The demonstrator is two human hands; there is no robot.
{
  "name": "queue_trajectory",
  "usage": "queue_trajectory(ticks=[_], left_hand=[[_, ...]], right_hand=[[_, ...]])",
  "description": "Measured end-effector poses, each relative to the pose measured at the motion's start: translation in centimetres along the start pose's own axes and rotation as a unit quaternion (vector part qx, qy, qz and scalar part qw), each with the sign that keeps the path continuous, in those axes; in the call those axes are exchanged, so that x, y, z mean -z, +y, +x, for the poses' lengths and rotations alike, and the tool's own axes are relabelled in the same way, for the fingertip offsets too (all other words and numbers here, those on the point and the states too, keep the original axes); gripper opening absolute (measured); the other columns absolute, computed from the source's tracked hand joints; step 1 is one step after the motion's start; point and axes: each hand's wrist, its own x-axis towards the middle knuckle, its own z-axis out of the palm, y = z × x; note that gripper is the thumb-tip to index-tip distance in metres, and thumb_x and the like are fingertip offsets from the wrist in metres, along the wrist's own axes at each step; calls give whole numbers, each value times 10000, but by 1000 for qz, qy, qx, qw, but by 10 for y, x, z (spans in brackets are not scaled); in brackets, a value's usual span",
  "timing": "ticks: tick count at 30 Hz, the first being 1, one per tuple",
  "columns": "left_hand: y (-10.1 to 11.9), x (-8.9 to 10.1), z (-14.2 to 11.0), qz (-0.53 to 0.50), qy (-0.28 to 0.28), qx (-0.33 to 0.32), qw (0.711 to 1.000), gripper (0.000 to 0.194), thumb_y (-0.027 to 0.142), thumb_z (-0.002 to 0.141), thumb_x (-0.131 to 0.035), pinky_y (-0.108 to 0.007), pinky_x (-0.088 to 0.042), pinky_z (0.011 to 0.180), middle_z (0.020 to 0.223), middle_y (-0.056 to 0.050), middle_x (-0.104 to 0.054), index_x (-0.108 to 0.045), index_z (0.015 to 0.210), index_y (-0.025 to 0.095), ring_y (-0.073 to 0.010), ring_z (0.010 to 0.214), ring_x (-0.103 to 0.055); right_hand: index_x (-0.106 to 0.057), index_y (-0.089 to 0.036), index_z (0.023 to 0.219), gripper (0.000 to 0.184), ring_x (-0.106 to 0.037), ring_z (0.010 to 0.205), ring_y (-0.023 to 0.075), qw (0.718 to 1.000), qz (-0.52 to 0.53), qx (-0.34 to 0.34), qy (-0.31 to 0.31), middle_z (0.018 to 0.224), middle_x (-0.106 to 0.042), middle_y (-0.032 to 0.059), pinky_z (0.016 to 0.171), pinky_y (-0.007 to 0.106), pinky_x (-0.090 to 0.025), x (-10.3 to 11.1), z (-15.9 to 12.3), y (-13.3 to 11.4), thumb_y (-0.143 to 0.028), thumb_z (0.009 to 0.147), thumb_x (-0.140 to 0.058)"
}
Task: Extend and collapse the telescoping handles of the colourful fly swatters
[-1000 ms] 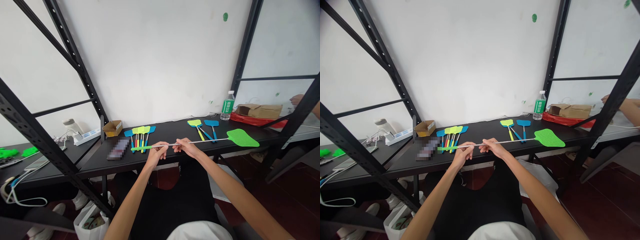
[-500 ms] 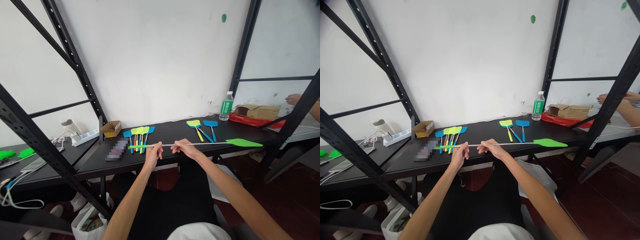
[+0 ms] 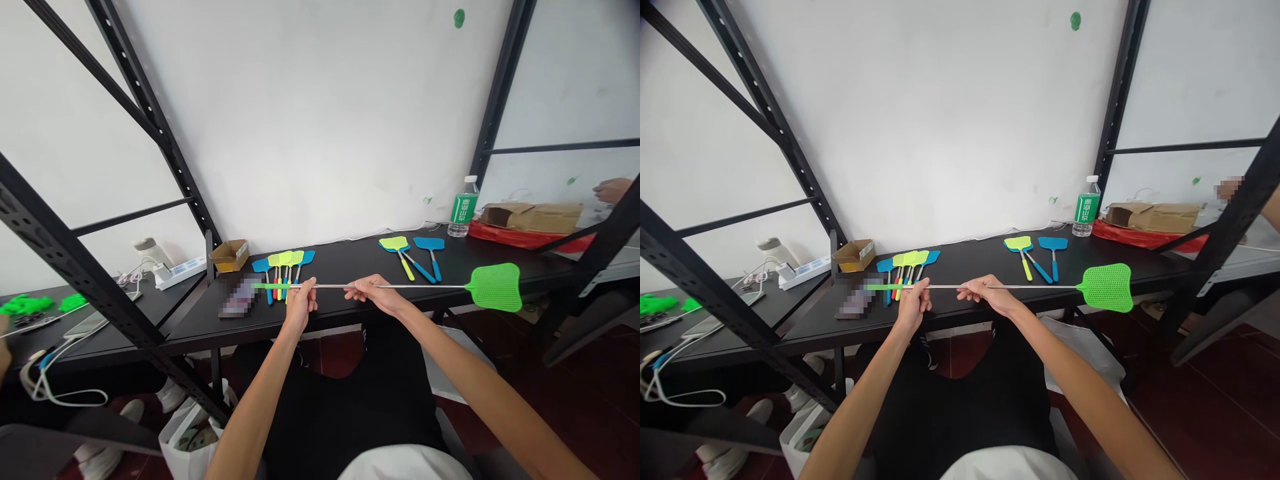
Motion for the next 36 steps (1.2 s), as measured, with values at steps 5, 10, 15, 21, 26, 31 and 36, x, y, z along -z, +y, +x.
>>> queue_trajectory(ticks=[5,10,15,21,26,31,36], left_hand=[[-1,6,0,11,-27,-5,1000,464,451,813,-688,-220,-366,419,351,63,-354,-523,477,176,-50,324,-308],[-2,9,-1,21,-88,8,996,416,471,830,-681,-210,-348,432,393,41,-435,-594,565,162,-63,373,-399],[2,10,-1,27,-131,-11,991,309,435,823,-686,-207,-329,426,439,42,-485,-649,689,159,-61,378,-407],[3,9,-1,20,-151,-17,988,231,386,797,-711,-198,-308,415,480,58,-521,-644,854,173,-58,377,-395],[3,8,-1,31,-146,-23,989,245,407,800,-691,-199,-298,412,473,53,-516,-624,810,172,-66,385,-418],[5,7,-2,53,-137,-9,989,285,436,804,-660,-204,-284,413,472,32,-523,-607,707,174,-81,404,-464],[6,5,-5,60,-137,-11,989,347,455,832,-639,-201,-285,426,472,21,-509,-590,643,168,-87,441,-497]], right_hand=[[-812,-138,937,334,-591,663,153,999,27,-8,15,864,-778,141,581,281,-392,-1,1,-1,-440,857,-694],[-811,-146,907,306,-597,645,149,998,65,-14,20,817,-765,125,557,274,-380,2,2,2,-427,848,-705],[-808,-150,921,354,-593,624,143,993,105,-14,43,788,-753,117,548,272,-382,3,2,4,-473,866,-674],[-801,-145,941,405,-592,603,141,991,116,-30,58,792,-754,120,538,270,-386,2,4,3,-517,866,-660],[-802,-132,874,454,-613,601,153,995,83,-34,52,755,-754,128,542,270,-390,0,4,2,-551,877,-628],[-795,-122,765,515,-623,590,162,996,46,-44,57,666,-731,125,550,273,-387,-3,2,-1,-588,874,-605],[-793,-125,742,512,-628,585,162,997,41,-42,56,639,-720,116,555,272,-383,-4,2,-2,-578,880,-600]])
